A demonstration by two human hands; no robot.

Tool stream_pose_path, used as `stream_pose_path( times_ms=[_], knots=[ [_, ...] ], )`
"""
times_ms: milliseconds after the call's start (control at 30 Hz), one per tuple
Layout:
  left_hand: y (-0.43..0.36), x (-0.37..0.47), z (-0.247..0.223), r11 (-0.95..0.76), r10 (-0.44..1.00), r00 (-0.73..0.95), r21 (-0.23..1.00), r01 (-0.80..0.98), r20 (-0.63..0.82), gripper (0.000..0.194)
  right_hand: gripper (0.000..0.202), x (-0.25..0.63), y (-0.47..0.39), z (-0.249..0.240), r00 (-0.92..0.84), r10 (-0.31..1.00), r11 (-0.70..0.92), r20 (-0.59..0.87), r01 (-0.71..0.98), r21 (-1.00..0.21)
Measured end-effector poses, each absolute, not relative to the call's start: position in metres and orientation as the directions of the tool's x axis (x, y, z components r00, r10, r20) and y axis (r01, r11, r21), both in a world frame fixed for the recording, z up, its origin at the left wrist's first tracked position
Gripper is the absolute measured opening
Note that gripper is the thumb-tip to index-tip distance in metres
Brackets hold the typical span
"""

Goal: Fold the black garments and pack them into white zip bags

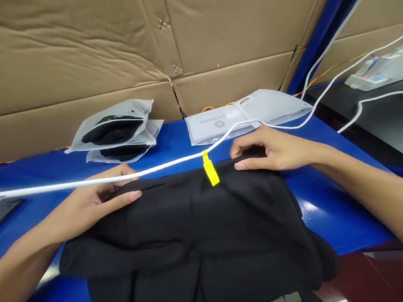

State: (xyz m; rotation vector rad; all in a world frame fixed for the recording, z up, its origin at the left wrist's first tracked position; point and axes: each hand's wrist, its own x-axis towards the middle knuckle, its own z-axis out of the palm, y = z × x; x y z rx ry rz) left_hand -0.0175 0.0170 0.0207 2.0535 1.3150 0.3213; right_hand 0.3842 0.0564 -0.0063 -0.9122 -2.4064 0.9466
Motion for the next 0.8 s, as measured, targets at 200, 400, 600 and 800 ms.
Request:
stream_pose_path(
  times_ms=[200,400,600,800],
  knots=[
    [0.019,-0.014,0.008,-0.402,0.886,0.461,0.429,0.809,-0.04,0.04,0.041,0.381,0.059,-0.014,-0.679,0.734,0.516,0.011,0.548,-0.659],
    [0.03,-0.014,-0.005,-0.438,0.897,0.393,0.293,0.85,0.201,0.033,0.037,0.379,0.062,-0.028,-0.588,0.792,0.554,0.165,0.579,-0.598],
    [0.033,-0.012,-0.007,-0.383,0.893,0.276,0.276,0.882,0.356,0.033,0.036,0.371,0.061,-0.037,-0.482,0.834,0.551,0.268,0.727,-0.409],
    [0.027,-0.013,0.013,-0.224,0.974,0.175,0.554,0.802,0.141,0.043,0.037,0.372,0.065,-0.042,-0.488,0.839,0.544,0.24,0.76,-0.355]
  ],
)
